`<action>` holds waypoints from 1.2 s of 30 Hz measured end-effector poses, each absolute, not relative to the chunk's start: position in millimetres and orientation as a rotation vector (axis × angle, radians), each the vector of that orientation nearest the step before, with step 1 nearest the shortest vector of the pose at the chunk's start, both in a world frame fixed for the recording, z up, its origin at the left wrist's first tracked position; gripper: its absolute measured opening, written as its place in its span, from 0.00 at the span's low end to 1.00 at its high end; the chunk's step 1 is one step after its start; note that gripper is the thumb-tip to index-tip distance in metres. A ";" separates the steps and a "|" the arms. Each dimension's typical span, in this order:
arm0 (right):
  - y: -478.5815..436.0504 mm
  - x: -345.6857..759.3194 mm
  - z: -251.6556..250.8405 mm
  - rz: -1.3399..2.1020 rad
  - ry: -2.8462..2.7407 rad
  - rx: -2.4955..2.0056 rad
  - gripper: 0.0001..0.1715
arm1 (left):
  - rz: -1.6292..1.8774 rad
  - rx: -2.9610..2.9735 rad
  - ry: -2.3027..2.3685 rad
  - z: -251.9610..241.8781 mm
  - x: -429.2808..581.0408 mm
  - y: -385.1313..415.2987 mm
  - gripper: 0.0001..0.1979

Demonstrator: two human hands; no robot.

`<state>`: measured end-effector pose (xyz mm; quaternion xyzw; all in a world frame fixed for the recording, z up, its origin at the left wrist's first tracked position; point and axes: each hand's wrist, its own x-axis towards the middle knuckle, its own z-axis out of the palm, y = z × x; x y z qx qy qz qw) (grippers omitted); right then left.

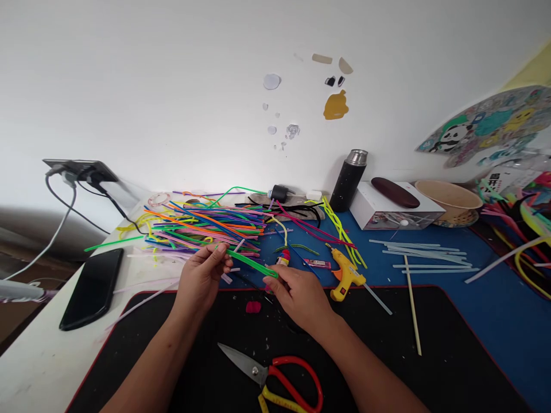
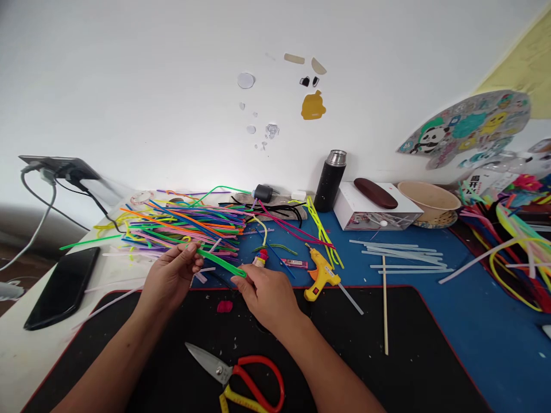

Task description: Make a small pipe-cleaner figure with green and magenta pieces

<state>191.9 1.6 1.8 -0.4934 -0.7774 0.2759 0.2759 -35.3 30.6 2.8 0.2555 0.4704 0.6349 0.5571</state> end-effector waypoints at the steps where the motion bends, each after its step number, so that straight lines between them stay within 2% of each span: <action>1: 1.5 191.7 2.1 0.741 -2.093 -1.326 0.21 | 1.499 0.605 1.109 2.4 -35.5 30.7 0.20; 36: 3.3 191.9 -0.2 0.716 -2.141 -1.277 0.24 | 1.504 0.577 1.075 -3.4 -36.7 30.8 0.17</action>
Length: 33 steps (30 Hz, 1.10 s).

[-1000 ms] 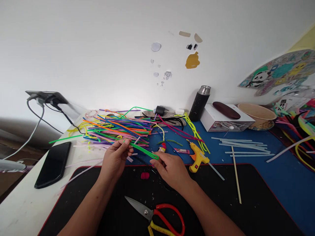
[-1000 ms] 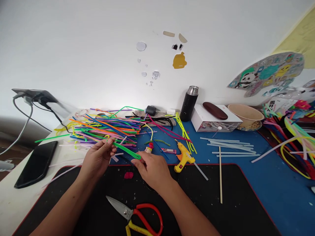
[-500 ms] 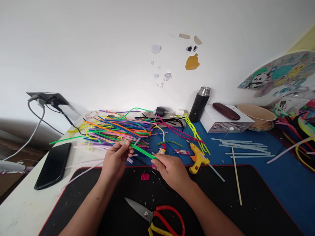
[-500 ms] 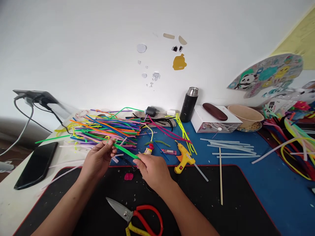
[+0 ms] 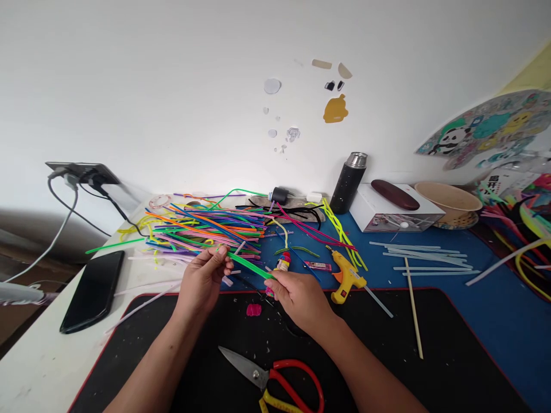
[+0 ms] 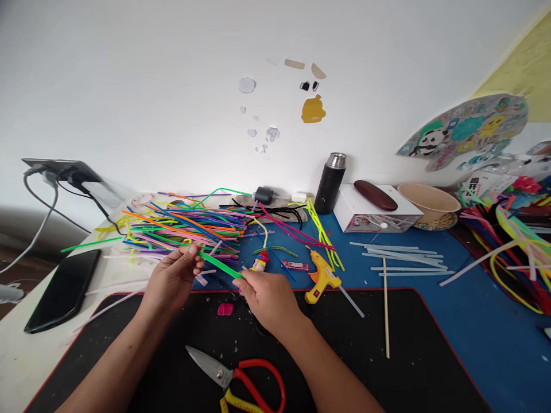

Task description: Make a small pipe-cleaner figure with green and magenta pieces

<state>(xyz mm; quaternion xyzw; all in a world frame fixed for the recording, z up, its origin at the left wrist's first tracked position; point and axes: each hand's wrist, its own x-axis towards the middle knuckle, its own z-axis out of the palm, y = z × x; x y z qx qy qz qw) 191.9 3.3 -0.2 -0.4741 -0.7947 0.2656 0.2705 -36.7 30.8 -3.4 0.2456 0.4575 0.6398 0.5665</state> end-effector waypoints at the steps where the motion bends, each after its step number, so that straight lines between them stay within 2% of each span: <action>1: 3.4 191.8 -0.4 0.717 -2.145 -1.276 0.25 | 1.504 0.581 1.077 -3.7 -36.8 30.9 0.17; 12: 3.7 191.4 0.8 0.794 -2.124 -1.254 0.25 | 1.505 0.585 1.080 -2.7 -37.2 31.3 0.18; 19: 2.9 191.8 1.1 0.728 -2.173 -1.273 0.26 | 1.507 0.583 1.082 -3.4 -37.6 31.7 0.18; 26: 3.9 191.1 -1.4 0.809 -2.142 -1.250 0.20 | 1.506 0.576 1.071 -4.0 -37.9 32.4 0.19; 33: 3.5 191.2 2.1 0.813 -2.175 -1.256 0.21 | 1.521 0.568 1.066 -4.0 -37.5 31.9 0.18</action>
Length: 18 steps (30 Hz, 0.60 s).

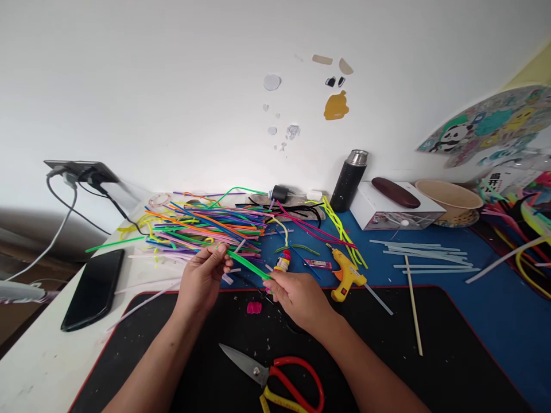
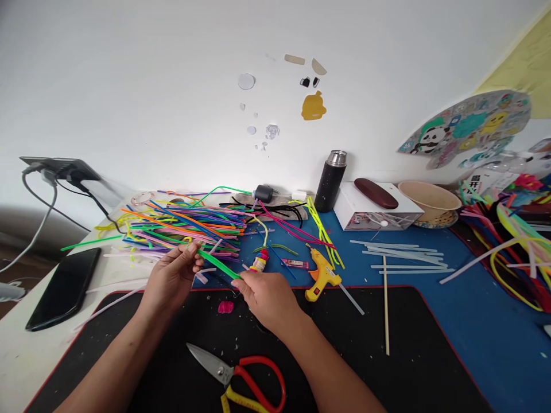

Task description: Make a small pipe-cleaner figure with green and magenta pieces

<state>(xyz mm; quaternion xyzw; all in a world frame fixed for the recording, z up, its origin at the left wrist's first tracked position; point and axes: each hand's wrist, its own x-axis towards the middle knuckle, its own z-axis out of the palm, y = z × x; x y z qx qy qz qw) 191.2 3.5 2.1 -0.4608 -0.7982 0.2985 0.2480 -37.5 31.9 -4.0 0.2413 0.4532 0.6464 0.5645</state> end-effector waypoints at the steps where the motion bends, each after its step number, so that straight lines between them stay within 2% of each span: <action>1: 3.3 191.1 2.4 0.813 -2.181 -1.258 0.21 | 1.521 0.568 1.065 -4.1 -37.6 31.9 0.18; 18: 2.6 190.4 4.4 0.851 -2.211 -1.281 0.23 | 1.526 0.568 1.069 -2.2 -36.9 32.1 0.20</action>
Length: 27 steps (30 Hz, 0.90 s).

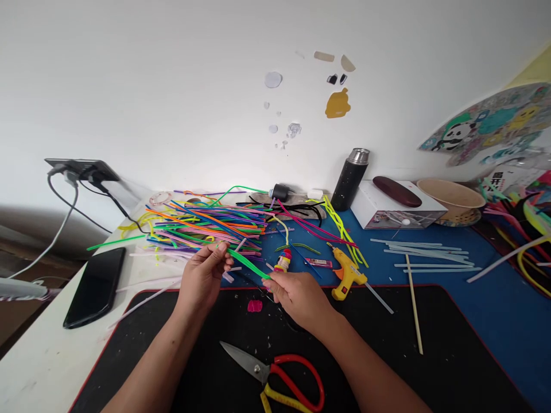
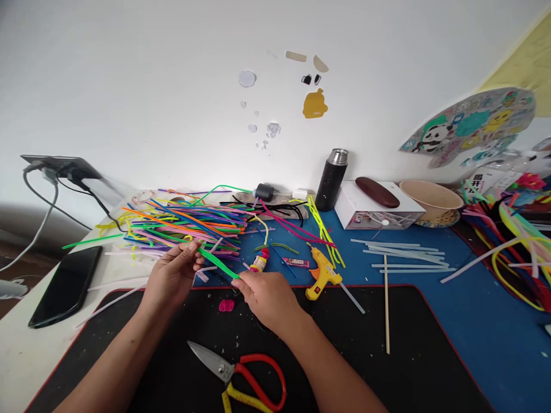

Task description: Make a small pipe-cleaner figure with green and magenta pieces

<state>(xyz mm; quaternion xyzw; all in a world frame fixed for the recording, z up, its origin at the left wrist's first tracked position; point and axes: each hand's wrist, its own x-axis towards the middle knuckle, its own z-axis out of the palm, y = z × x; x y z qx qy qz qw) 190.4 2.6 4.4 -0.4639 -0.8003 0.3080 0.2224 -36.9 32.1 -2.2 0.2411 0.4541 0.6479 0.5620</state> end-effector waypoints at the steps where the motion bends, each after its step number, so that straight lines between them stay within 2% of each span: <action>1: 2.5 190.6 4.5 0.856 -2.210 -1.286 0.23 | 1.525 0.569 1.069 -2.3 -37.0 32.1 0.20; 27: 2.0 189.5 1.0 0.890 -2.232 -1.293 0.23 | 1.521 0.547 1.079 -1.2 -36.9 33.0 0.20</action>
